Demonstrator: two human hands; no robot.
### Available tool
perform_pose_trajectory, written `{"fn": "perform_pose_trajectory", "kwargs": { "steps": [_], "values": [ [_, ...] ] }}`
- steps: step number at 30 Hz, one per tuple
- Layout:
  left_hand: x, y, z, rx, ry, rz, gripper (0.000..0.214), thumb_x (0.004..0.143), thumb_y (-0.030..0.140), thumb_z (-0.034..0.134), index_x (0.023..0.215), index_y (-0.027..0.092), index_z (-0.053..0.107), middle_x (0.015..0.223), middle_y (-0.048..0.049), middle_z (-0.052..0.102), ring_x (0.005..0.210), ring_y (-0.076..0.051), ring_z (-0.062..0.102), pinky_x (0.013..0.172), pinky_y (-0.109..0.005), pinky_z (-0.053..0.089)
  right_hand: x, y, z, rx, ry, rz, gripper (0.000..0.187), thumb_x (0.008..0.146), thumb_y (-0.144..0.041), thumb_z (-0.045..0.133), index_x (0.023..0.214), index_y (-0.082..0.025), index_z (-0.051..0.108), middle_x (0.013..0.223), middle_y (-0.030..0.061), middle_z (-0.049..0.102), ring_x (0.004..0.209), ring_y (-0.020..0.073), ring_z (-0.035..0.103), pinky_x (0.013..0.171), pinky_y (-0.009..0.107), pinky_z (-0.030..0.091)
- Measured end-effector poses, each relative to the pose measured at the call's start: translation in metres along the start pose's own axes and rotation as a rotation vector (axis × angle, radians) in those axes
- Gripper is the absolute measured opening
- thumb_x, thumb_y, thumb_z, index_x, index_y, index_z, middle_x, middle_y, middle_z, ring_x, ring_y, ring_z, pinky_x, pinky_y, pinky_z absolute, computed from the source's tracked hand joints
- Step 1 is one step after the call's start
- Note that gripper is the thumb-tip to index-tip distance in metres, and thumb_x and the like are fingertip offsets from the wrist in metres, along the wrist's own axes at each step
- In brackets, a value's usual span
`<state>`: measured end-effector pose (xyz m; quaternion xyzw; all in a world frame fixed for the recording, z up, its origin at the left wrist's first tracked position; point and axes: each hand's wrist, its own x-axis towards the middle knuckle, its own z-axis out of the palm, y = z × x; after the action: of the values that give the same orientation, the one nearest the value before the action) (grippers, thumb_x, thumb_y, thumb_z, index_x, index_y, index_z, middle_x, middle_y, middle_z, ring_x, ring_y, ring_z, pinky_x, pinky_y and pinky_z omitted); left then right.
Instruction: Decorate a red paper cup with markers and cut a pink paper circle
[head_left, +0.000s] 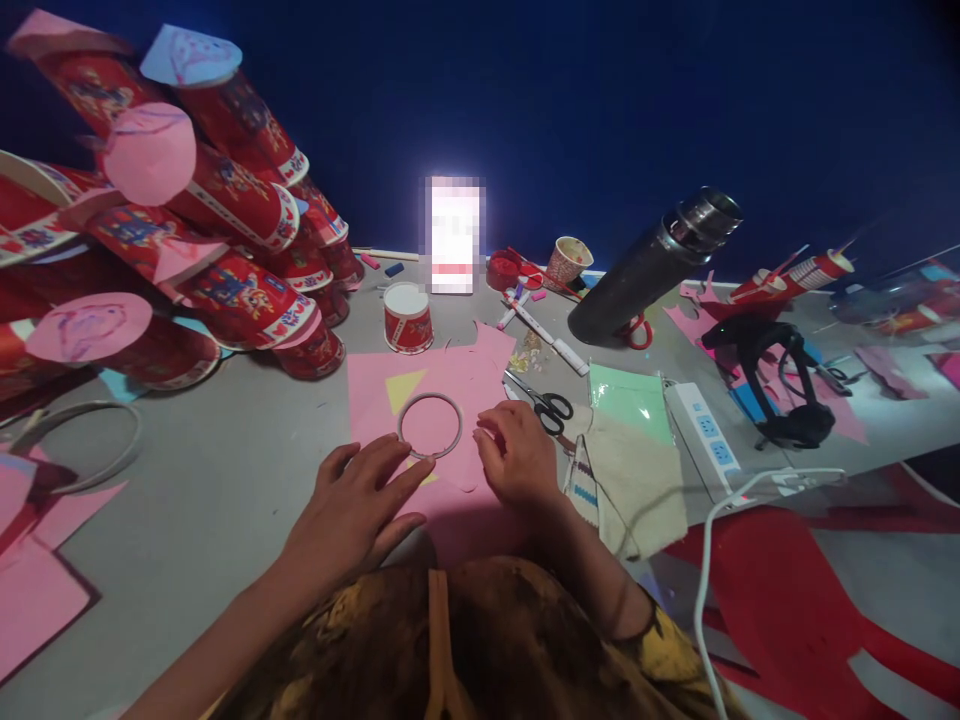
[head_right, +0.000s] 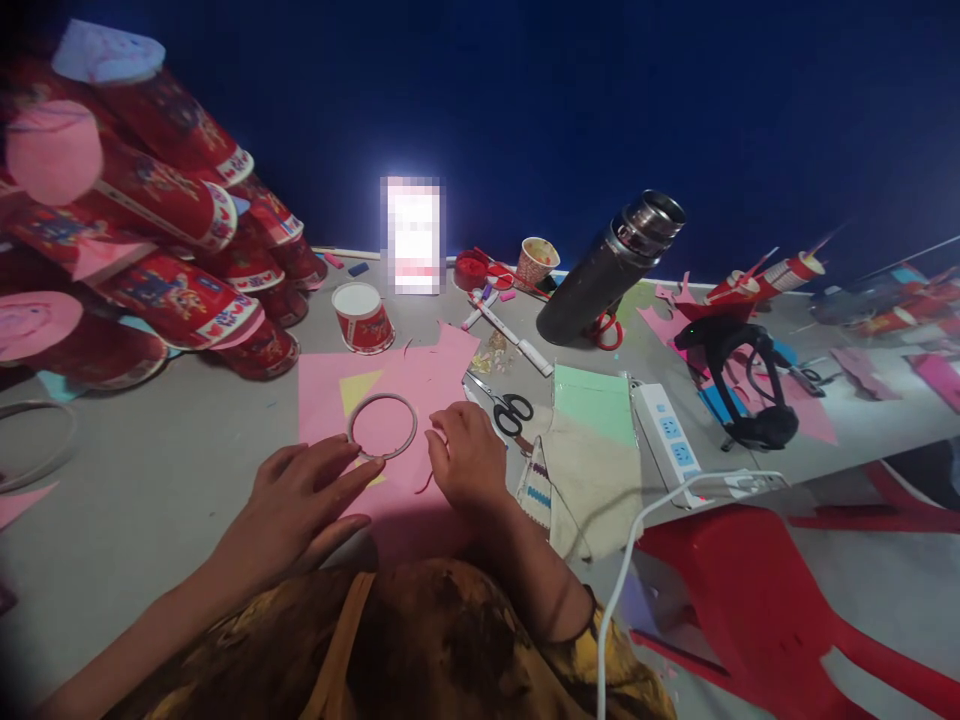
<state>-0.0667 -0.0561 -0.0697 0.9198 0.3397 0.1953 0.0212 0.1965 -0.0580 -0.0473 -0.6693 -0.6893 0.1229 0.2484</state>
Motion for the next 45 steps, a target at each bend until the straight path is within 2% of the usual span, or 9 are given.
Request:
{"fn": "perform_pose_trajectory", "kwargs": {
  "steps": [3,9,17,20,24,32,37,42,45],
  "values": [
    [0.001,0.001,-0.001,-0.008,-0.001,-0.003,0.042,0.107,0.043,0.055,0.144,0.025,0.066,0.135,-0.0177,0.07,0.127,-0.037,0.063,0.108,-0.055,0.039,-0.003,-0.002,0.0,0.028,0.016,-0.183,0.024,0.105,-0.026,0.057,0.112,-0.023,0.08,0.121,0.0122,0.076,0.111,0.0263,0.067,0.103,0.041,0.052],
    [-0.002,0.0,0.001,-0.023,0.006,-0.028,0.044,0.107,0.044,0.056,0.147,0.029,0.064,0.133,-0.0133,0.073,0.132,-0.035,0.063,0.113,-0.052,0.037,0.002,-0.006,0.005,-0.01,-0.231,-0.321,0.022,0.101,-0.023,0.066,0.118,-0.026,0.08,0.13,0.0071,0.077,0.115,0.0274,0.063,0.104,0.044,0.052],
    [0.005,-0.001,0.0,0.041,0.135,0.047,0.036,0.107,0.038,0.056,0.139,0.024,0.067,0.124,-0.0141,0.078,0.127,-0.036,0.066,0.11,-0.051,0.036,0.002,0.002,-0.003,0.063,-0.035,-0.382,0.02,0.106,-0.024,0.059,0.111,-0.022,0.078,0.121,0.0074,0.079,0.11,0.0238,0.066,0.102,0.038,0.053],
    [0.006,0.0,0.0,0.052,0.139,0.059,0.034,0.107,0.036,0.056,0.136,0.023,0.067,0.124,-0.0144,0.078,0.127,-0.037,0.066,0.109,-0.052,0.036,0.004,0.018,-0.025,-0.011,0.136,-0.172,0.02,0.107,-0.023,0.057,0.105,-0.021,0.077,0.103,0.0085,0.079,0.1,0.0242,0.067,0.096,0.039,0.053],
    [0.005,-0.002,0.005,0.042,0.144,0.051,0.034,0.106,0.036,0.057,0.136,0.023,0.066,0.125,-0.014,0.078,0.127,-0.036,0.068,0.109,-0.051,0.037,0.007,0.039,-0.044,-0.239,0.032,0.089,0.013,0.096,-0.027,0.077,0.106,-0.02,0.076,0.104,0.011,0.075,0.103,0.0302,0.065,0.088,0.04,0.052],
    [0.0,-0.002,0.009,0.034,0.11,0.024,0.037,0.108,0.039,0.054,0.14,0.023,0.064,0.131,-0.0155,0.075,0.131,-0.035,0.066,0.112,-0.051,0.037,0.011,0.037,-0.039,-0.316,-0.047,0.176,0.002,0.095,-0.023,0.072,0.094,-0.022,0.071,0.101,0.0099,0.073,0.102,0.0282,0.065,0.077,0.033,0.045],
    [0.0,0.002,0.005,0.03,0.061,-0.005,0.037,0.109,0.038,0.052,0.14,0.021,0.064,0.132,-0.0181,0.073,0.133,-0.037,0.064,0.112,-0.055,0.037,0.017,0.024,-0.056,-0.076,-0.028,0.281,0.013,0.098,-0.034,0.061,0.098,-0.022,0.068,0.085,0.0037,0.072,0.078,0.0226,0.065,0.069,0.031,0.039],
    [0.004,0.005,0.0,0.043,0.064,-0.009,0.033,0.107,0.032,0.057,0.136,0.022,0.066,0.129,-0.015,0.076,0.131,-0.035,0.066,0.11,-0.051,0.038,0.03,-0.007,-0.055,0.374,-0.084,0.122,0.018,0.09,-0.037,0.06,0.094,-0.022,0.07,0.083,0.0007,0.074,0.077,0.0191,0.067,0.071,0.029,0.046],
    [0.004,0.007,0.002,0.046,0.059,-0.034,0.032,0.104,0.028,0.062,0.134,0.023,0.067,0.127,-0.0133,0.078,0.131,-0.034,0.066,0.111,-0.051,0.037,0.036,-0.025,-0.048,0.517,-0.145,0.12,0.017,0.085,-0.036,0.067,0.09,-0.021,0.074,0.081,0.0,0.076,0.072,0.0171,0.065,0.069,0.027,0.047]
  ]
}}
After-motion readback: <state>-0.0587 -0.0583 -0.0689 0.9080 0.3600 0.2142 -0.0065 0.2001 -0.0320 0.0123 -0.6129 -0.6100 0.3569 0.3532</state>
